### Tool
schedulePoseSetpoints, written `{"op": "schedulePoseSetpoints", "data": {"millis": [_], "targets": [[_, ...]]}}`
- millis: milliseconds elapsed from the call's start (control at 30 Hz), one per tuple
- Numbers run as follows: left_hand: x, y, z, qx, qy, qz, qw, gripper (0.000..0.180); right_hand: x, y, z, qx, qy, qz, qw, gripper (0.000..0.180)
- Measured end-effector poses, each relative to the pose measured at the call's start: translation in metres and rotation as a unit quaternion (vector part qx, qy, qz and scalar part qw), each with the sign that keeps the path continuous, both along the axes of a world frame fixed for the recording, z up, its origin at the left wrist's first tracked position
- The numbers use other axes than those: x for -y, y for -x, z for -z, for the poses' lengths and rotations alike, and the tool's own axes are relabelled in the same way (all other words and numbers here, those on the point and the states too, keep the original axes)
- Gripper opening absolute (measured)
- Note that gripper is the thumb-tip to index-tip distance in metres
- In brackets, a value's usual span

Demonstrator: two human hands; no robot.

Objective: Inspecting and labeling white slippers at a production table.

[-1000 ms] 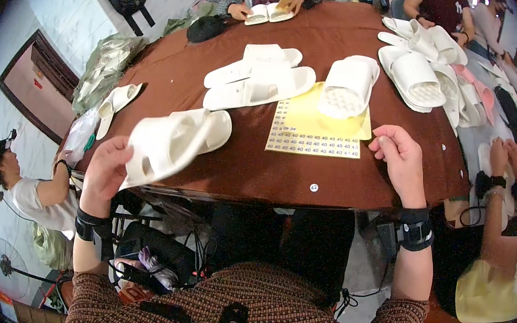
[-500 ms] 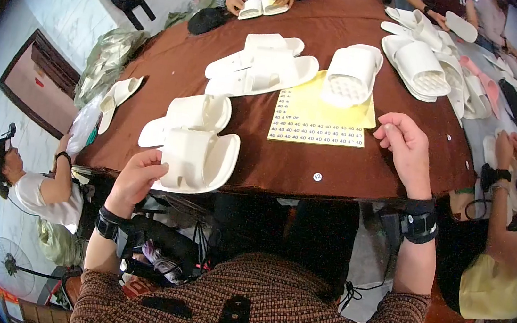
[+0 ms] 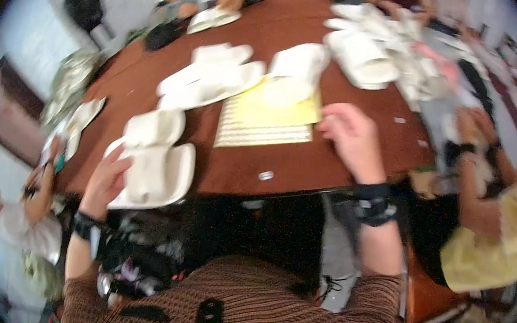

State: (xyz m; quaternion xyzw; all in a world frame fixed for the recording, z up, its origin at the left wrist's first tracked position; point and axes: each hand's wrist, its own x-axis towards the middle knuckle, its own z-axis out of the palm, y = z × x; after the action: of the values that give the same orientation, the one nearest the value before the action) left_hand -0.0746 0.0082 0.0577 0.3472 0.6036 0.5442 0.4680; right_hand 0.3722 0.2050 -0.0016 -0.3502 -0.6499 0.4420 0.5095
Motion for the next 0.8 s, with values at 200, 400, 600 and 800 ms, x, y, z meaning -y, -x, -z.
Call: {"op": "schedulePoseSetpoints", "data": {"millis": [200,400,600,800], "targets": [[-0.001,-0.015,0.002,-0.019,-0.082,0.052,0.995,0.041,-0.002,0.011,0.010,-0.033,0.004,-0.025,0.999,0.015],[-0.001,-0.007,0.017,-0.054,-0.135,0.160,0.976,0.042,-0.005,0.005,0.013,-0.041,-0.041,-0.017,0.998,0.018],[-0.024,0.008,0.018,-0.145,-0.158,0.073,0.974,0.043,-0.011,0.006,0.015,-0.047,-0.044,-0.026,0.998,0.017],[-0.080,-0.032,0.005,0.414,-0.183,-0.091,0.887,0.057,-0.008,0.004,0.014,-0.049,-0.051,-0.023,0.997,0.018]]}}
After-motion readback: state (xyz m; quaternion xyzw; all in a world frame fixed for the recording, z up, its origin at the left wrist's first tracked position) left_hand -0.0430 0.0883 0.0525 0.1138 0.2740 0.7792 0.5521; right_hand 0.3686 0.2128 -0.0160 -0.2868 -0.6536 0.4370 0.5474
